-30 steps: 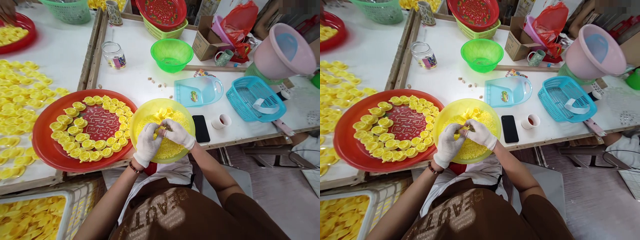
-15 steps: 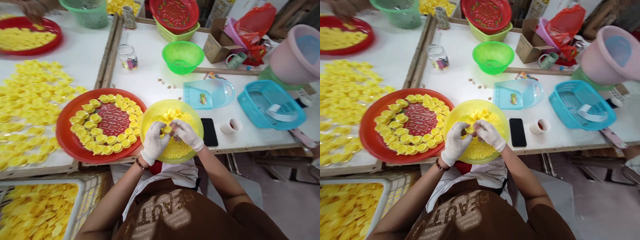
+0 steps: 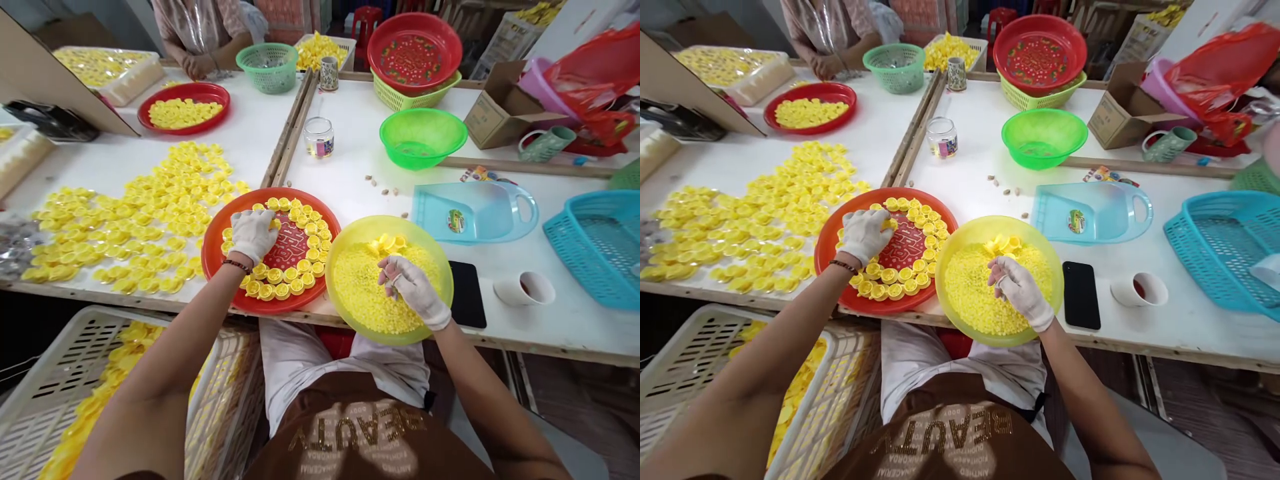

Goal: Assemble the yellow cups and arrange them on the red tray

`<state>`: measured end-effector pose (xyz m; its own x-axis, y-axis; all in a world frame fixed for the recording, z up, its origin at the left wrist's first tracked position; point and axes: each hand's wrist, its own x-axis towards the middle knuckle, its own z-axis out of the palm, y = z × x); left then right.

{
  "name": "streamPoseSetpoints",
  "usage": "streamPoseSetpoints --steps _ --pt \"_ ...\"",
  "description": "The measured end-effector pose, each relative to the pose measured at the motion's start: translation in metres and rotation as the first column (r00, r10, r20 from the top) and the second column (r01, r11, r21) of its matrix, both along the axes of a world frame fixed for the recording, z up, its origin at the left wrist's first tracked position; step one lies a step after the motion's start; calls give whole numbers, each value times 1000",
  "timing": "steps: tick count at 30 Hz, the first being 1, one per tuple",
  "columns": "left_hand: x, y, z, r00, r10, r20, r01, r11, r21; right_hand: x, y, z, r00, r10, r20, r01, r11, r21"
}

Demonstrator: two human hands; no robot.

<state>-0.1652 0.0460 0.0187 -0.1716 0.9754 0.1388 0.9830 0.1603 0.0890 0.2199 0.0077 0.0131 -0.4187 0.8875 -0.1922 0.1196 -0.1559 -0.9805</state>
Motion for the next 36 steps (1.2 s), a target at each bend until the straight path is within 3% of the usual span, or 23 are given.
streamPoseSetpoints --steps 3,6,8,10,12,15,17,20,23,25,27,29,31,32,34,36 --pt "-13 2 -7 997 7 -75 -13 997 -80 2 0 -3 999 11 48 -14 999 45" --pt "-19 -6 -7 995 43 -91 -50 996 -72 6 1 -2 985 12 172 -54 968 243" --pt "-18 -10 -3 993 69 -99 -74 996 -52 7 3 -1 953 3 304 -145 884 445" --pt "-8 -11 3 993 70 -99 -71 997 -4 5 5 1 889 0 459 -297 762 575" --pt "15 -10 12 998 -2 -56 7 996 87 -2 4 4 790 9 612 -461 667 585" --pt "77 -6 25 957 -268 108 242 949 203 -17 -2 5 621 6 784 -630 598 495" --pt "126 -2 29 880 -418 224 394 907 147 -25 -8 4 546 -6 838 -683 576 449" --pt "189 10 22 847 -443 295 483 872 -78 -29 -14 -3 535 0 845 -699 561 442" --pt "221 24 8 872 -354 338 429 886 -179 -26 -14 -12 585 49 810 -676 580 454" --pt "227 28 2 882 -308 357 391 901 -189 -23 -13 -15 650 74 756 -618 630 470" --pt "226 27 -1 882 -279 380 368 911 -187 -21 -11 -16 761 86 643 -497 714 493" --pt "221 22 -1 879 -264 396 355 918 -176 -19 -8 -14 895 72 440 -294 837 461" --pt "213 13 2 866 -267 423 352 926 -134 -15 -3 -9 989 -10 149 -32 961 275" --pt "209 7 3 847 -274 456 351 932 -92 -12 1 -7 997 -81 2 80 989 123" --pt "204 -5 5 774 -290 563 334 942 27 -7 10 -1 945 -238 -223 198 962 -188" --pt "201 -19 6 667 -293 685 288 950 126 -2 19 6 877 -339 -340 212 909 -360"
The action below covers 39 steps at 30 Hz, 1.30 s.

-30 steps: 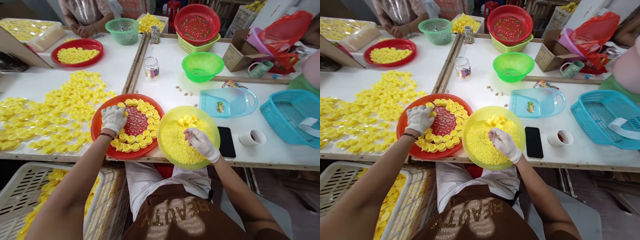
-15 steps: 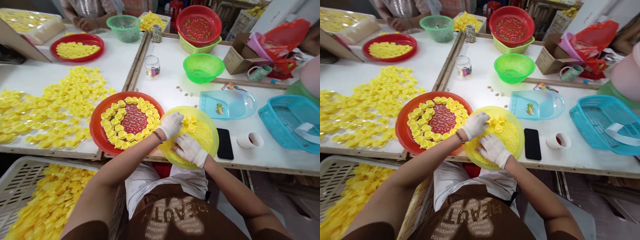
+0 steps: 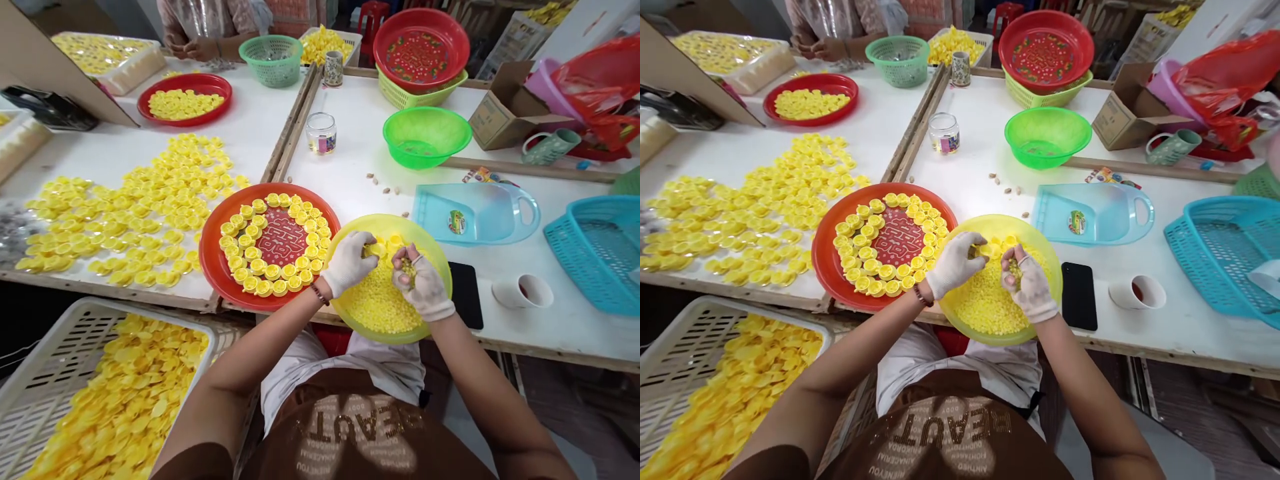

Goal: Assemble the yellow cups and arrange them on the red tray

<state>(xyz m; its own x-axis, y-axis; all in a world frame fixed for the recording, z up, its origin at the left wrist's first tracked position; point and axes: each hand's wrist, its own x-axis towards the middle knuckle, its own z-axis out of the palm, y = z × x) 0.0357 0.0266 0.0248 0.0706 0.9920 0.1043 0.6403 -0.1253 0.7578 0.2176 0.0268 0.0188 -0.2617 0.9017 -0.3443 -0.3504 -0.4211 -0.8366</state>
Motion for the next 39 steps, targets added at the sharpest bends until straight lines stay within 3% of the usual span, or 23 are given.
streamPoseSetpoints --steps 3,8,14,18,21,24,28,33,37,39 --pt "3 -19 -3 989 11 149 -9 1000 -14 -1 9 14 994 -47 -100 50 998 29" --pt "15 -32 -14 984 -61 165 61 998 2 -22 17 32 984 -117 -132 152 942 300" --pt "19 -32 -19 982 -95 162 88 995 50 -41 10 28 983 -182 -27 171 852 495" --pt "18 -32 -21 981 -101 168 94 994 49 -41 11 21 980 -194 -36 185 840 510" --pt "18 -34 -22 982 -96 162 90 995 43 -35 12 23 978 -210 3 184 864 469" --pt "16 -39 -19 984 -73 163 50 989 139 -21 8 24 972 -220 87 164 890 426" --pt "14 -44 -13 995 -6 103 -29 942 335 0 -4 16 950 -146 276 20 911 412" --pt "15 -42 -16 998 -37 42 20 934 357 5 -12 5 759 -11 651 -329 857 397" --pt "13 -41 -18 997 -62 49 42 941 336 15 -10 5 827 237 510 -424 858 289" --pt "11 -41 -19 995 -76 65 53 952 300 22 -10 7 862 296 412 -413 881 232"
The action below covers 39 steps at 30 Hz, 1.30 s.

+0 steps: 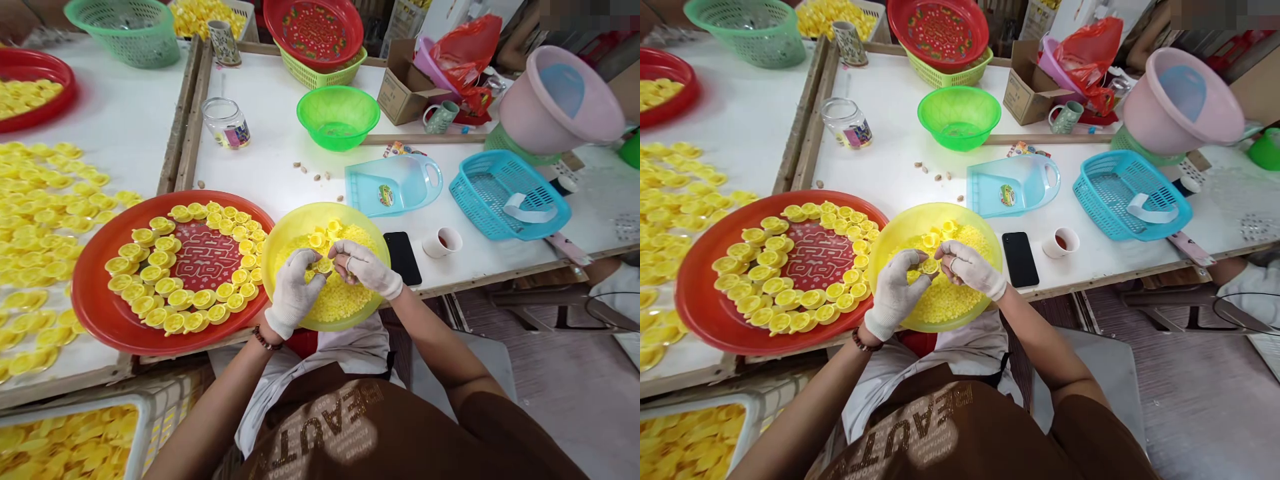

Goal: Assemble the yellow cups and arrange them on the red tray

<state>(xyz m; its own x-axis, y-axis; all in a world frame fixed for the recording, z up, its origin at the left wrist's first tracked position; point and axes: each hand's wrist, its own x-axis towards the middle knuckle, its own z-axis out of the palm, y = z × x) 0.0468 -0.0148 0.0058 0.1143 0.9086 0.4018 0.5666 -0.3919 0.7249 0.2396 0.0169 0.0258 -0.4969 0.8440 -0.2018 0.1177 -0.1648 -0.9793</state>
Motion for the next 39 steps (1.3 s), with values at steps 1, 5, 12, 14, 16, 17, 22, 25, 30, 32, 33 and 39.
streamPoseSetpoints --steps 1,5,12,14,16,17,22,25,30,32,33,39 --pt "0 0 0 1000 -4 7 5 1000 -16 2 0 1 1000 -12 -18 11 1000 -25" --pt "0 1 -2 1000 -5 25 7 998 -56 -4 -3 1 994 -93 56 85 987 133" --pt "-1 1 -3 997 52 61 -43 989 -138 -4 -3 -1 996 -83 14 83 997 -1" --pt "0 2 -3 996 58 68 -47 987 -152 0 -3 2 994 -107 -4 107 994 -34" --pt "1 2 -3 997 47 62 -38 990 -133 -3 -3 4 989 -141 52 138 989 59" --pt "1 3 -3 998 36 58 -29 993 -111 -6 -3 5 983 -160 95 147 981 130" --pt "-1 1 -4 996 2 87 4 998 -67 -18 0 2 986 -129 101 118 986 114" --pt "-2 1 -6 986 12 169 20 983 -185 -9 -1 1 990 -109 -93 95 985 -143" --pt "1 0 -4 968 -2 252 59 974 -219 7 -4 4 990 -141 -2 141 990 -6" --pt "0 -4 2 972 -19 233 65 980 -190 7 -7 3 973 -172 156 129 959 251" --pt "-3 -6 6 976 -37 217 77 980 -181 7 -9 2 950 -209 232 106 916 388" --pt "-66 -1 32 1000 -6 -2 6 997 -80 4 -15 -15 875 -295 384 -101 664 741"
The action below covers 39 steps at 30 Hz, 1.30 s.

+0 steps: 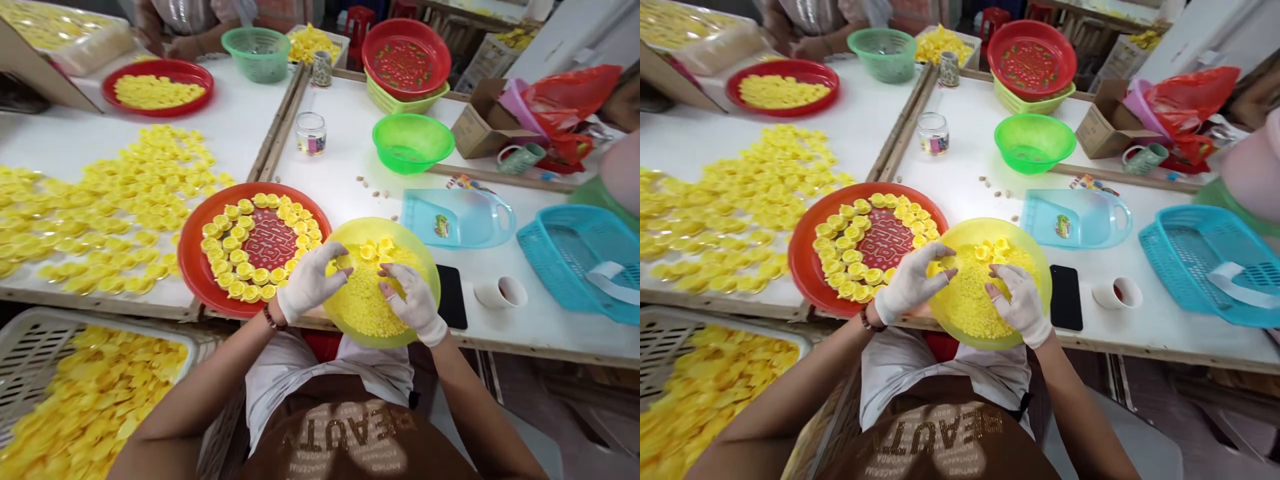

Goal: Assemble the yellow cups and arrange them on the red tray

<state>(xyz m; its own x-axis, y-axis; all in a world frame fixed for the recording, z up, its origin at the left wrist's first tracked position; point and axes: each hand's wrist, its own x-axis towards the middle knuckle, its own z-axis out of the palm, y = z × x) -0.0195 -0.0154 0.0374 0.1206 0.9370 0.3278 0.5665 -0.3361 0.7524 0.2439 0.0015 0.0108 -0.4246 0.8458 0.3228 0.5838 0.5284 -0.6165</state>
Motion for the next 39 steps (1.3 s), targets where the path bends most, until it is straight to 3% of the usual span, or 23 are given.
streamPoseSetpoints --steps 2,5,7,9,13,17,20,22,24,27,31,34,36,39 --pt "-38 15 4 981 129 -148 -120 990 73 -1 0 -5 1000 3 20 -3 999 46" --pt "-94 45 3 848 353 -394 -343 934 100 -5 0 -9 1000 3 27 -5 997 75" --pt "-124 65 -4 746 414 -521 -444 893 74 -7 1 -12 1000 21 23 -23 996 82" --pt "-144 80 -13 690 399 -604 -475 879 39 -9 1 -14 999 32 26 -34 997 76" --pt "-162 88 -28 608 343 -716 -500 866 -10 -8 1 -17 1000 22 19 -24 997 71" --pt "-153 79 -27 499 374 -781 -551 833 47 -7 1 -19 1000 22 0 -22 996 85" --pt "-130 73 -22 581 301 -757 -447 894 12 -6 1 -20 1000 22 6 -23 997 77" --pt "-113 71 -24 683 148 -716 -351 925 -145 -6 0 -20 1000 19 13 -20 997 74" --pt "-100 71 -29 743 46 -668 -313 905 -287 -6 0 -19 1000 20 15 -21 997 77" --pt "-93 73 -41 761 42 -647 -344 872 -348 -6 0 -20 1000 17 12 -18 997 82" --pt "-98 74 -51 771 52 -634 -350 867 -355 -6 1 -20 1000 15 12 -16 996 93" --pt "-99 70 -41 783 100 -614 -363 875 -320 -7 1 -17 1000 27 8 -28 994 104" --pt "-89 62 -26 839 152 -523 -324 911 -256 -8 1 -15 999 49 0 -49 992 114" --pt "-52 51 -1 956 52 -290 -95 986 -138 -8 0 -12 996 86 -6 -84 988 130"
